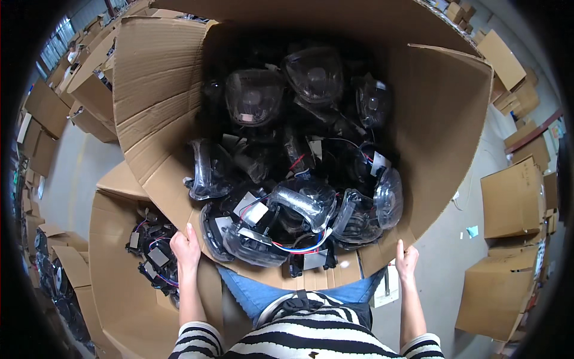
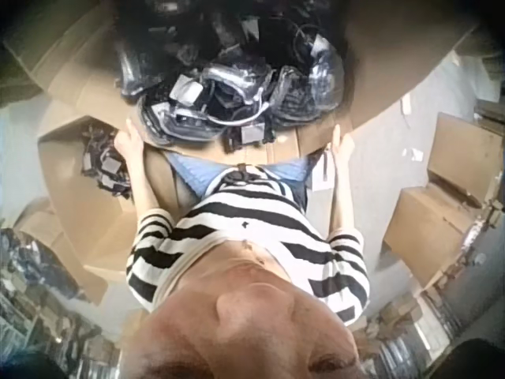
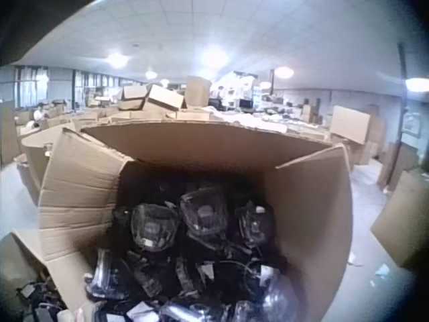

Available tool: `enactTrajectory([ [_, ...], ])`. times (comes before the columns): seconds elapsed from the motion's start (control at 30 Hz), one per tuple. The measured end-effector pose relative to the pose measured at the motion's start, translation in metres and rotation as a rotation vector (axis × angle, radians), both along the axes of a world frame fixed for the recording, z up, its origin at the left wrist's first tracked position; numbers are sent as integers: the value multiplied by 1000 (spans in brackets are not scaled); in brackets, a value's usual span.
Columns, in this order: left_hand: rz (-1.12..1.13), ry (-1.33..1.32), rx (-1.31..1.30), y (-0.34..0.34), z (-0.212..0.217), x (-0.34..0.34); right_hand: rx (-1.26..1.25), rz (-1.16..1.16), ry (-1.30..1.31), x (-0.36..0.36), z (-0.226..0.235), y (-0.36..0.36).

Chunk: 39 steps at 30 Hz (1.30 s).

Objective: The person repeatedly picks up small black electronic components from a cardboard box, connects a white plastic connector to the wires on each unit, and places the assembled item back into the box. The task involves handling multiple identical units in a repetitive sequence.

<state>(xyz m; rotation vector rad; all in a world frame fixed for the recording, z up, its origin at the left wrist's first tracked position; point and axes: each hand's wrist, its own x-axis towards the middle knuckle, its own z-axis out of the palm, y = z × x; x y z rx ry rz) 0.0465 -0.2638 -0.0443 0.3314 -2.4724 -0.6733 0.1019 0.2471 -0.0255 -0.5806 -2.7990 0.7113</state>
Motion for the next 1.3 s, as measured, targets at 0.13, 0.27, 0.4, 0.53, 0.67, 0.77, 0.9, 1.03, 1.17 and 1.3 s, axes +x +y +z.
enactTrajectory([
  [0.13,-26,28,-14,-2,6,-6,-34,29,121,-4,-3,1],
  [0.27,-46,9,81,-5,13,-13,-35,-10,23,-9,4,0],
  [0.4,-40,13,92,-13,5,-16,-25,6,109,-10,-2,3],
  [0.53,-30,-73,44,-3,19,-19,-10,9,89,-12,0,5],
  [0.67,-10,-81,21,-1,26,-21,31,-13,55,-18,2,8],
  [0.77,-19,-63,41,-14,17,-24,61,-15,43,-20,3,11],
  [0.9,55,-197,90,-13,22,-21,8,-15,121,-20,8,7],
  [1.03,-8,-132,104,-21,22,-12,-7,-21,77,-18,-1,11],
  [1.17,59,195,95,2,38,33,-192,73,-1,12,9,12],
  [1.3,-430,-45,237,84,34,83,-434,86,102,58,5,-11],
])
